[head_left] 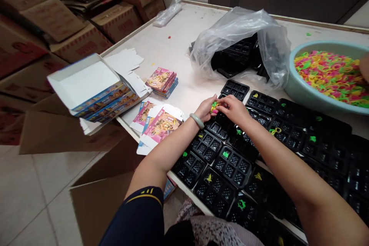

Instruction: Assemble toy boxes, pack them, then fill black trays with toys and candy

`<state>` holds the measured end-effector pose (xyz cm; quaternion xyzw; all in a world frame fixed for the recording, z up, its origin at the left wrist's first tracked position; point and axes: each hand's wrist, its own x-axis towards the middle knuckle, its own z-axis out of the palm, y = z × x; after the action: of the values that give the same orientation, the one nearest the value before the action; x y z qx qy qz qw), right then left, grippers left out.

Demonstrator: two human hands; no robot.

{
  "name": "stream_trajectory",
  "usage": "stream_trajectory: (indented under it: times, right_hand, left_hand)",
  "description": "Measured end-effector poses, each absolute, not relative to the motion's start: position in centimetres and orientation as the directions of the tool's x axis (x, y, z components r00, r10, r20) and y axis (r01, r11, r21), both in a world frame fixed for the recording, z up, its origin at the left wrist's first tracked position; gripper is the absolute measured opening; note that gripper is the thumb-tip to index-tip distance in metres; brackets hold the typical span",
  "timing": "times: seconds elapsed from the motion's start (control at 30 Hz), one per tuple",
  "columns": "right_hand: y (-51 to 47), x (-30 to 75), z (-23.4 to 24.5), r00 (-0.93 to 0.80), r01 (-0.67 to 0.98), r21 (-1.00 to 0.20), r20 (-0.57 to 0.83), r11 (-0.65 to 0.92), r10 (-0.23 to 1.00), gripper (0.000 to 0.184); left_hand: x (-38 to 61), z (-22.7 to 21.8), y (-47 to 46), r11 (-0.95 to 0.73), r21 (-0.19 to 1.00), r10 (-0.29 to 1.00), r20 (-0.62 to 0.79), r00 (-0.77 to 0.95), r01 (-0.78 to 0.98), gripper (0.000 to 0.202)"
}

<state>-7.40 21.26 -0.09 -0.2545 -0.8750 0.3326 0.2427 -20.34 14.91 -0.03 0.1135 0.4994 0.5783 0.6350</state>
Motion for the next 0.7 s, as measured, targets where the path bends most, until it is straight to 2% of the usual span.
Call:
stream_trajectory:
  times: [0.1, 0.17, 0.3, 0.47, 0.53, 0.63, 0.7]
  right_hand:
    - [21.5, -7.3, -0.4, -0.734, 0.360, -0.659, 0.237, 0.660, 0.637, 0.009]
    - [21.8, -7.2, -0.7, -0.724, 0.349, -0.671, 0.251, 0.654, 0.643, 0.009]
    - [22.5, -6.8, -1.6, -0.722, 0.208, -0.753, 0.313, 0.624, 0.617, 0.011]
    - [23.4, -6.1, -1.8, -0.797, 0.061, -0.741, 0.367, 0.669, 0.479, 0.017]
    - [23.5, -5.9, -1.7, -0.801, 0.032, -0.756, 0.372, 0.654, 0.469, 0.014]
    - [24.3, -6.0, -1.7, -0.743, 0.029, -0.860, 0.322, 0.510, 0.586, 0.016]
    - [25.4, -6.2, -2.1, -0.687, 0.064, -0.941, 0.199, 0.332, 0.699, 0.021]
  left_hand:
    - [-20.1, -0.2, 15.2, 0.320, 0.683, 0.838, -0.528, -0.141, -0.656, 0.036]
    - [-20.1, -0.1, 15.3, 0.315, 0.660, 0.839, -0.530, -0.125, -0.682, 0.034]
    - [-20.1, 0.0, 15.5, 0.282, 0.616, 0.844, -0.524, -0.116, -0.735, 0.033]
    - [-20.4, 0.1, 15.5, 0.324, 0.569, 0.853, -0.522, -0.027, -0.756, 0.036]
    - [-20.5, 0.2, 15.5, 0.348, 0.561, 0.855, -0.519, 0.009, -0.751, 0.036]
    - [-20.6, 0.5, 15.7, 0.356, 0.569, 0.852, -0.523, 0.008, -0.741, 0.033]
    - [-20.6, 0.5, 15.9, 0.346, 0.575, 0.847, -0.532, -0.017, -0.741, 0.030]
